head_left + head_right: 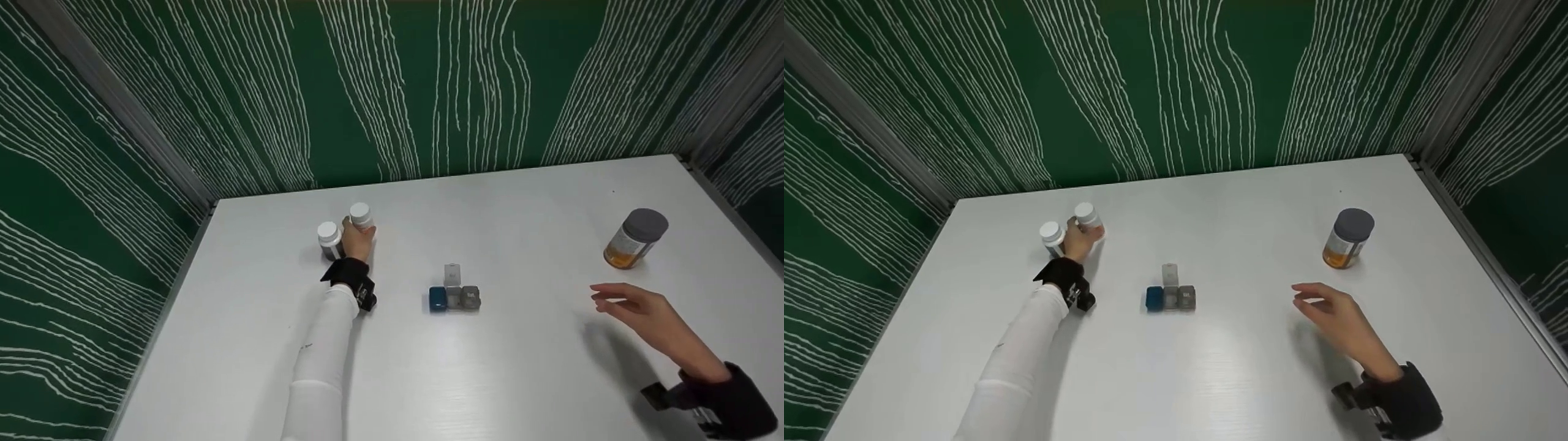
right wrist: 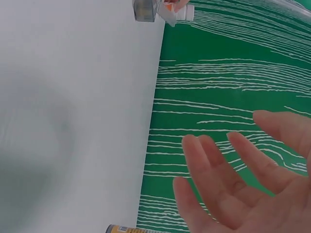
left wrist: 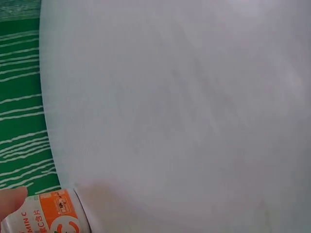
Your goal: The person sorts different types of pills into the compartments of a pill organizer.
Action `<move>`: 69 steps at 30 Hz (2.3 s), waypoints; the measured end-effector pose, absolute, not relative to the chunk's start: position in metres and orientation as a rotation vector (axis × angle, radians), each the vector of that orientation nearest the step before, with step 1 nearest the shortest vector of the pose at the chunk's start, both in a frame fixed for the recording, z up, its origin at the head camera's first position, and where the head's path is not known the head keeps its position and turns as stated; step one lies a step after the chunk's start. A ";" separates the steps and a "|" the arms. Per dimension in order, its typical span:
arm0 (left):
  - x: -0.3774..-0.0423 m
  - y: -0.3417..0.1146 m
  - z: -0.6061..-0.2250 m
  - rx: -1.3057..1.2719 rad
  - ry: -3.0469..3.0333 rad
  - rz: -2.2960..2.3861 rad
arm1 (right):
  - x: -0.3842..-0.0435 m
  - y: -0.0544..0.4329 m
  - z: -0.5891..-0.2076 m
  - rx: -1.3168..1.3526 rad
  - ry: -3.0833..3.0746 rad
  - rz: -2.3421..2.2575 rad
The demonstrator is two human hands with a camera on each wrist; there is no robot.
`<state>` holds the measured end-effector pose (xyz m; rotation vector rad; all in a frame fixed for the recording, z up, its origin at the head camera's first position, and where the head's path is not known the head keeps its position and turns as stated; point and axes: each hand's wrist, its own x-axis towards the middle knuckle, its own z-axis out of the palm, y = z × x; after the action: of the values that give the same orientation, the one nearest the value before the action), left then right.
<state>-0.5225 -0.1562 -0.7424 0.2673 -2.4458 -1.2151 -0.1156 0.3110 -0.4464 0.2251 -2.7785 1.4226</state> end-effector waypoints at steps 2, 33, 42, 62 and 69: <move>-0.497 -0.151 -0.706 0.253 -2.442 -1.198 | -0.115 0.311 -0.447 0.233 -2.780 1.419; -0.174 -0.039 -0.450 -0.793 -2.704 -1.649 | -0.144 0.202 -0.440 0.758 -2.742 1.478; -0.155 -0.027 -0.478 -0.823 -2.682 -1.692 | -0.150 0.158 -0.444 0.985 -2.750 1.340; -0.161 -0.022 -0.495 -0.854 -2.763 -1.552 | -0.147 0.135 -0.463 0.748 -2.622 0.918; -0.162 -0.025 -0.493 -0.895 -2.782 -1.582 | -0.153 0.146 -0.456 0.908 -2.703 1.239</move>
<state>-0.1622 -0.0248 -0.4934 -0.8954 -2.7820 -1.5816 -0.1533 0.1463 -0.4565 0.9076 -2.7030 1.2393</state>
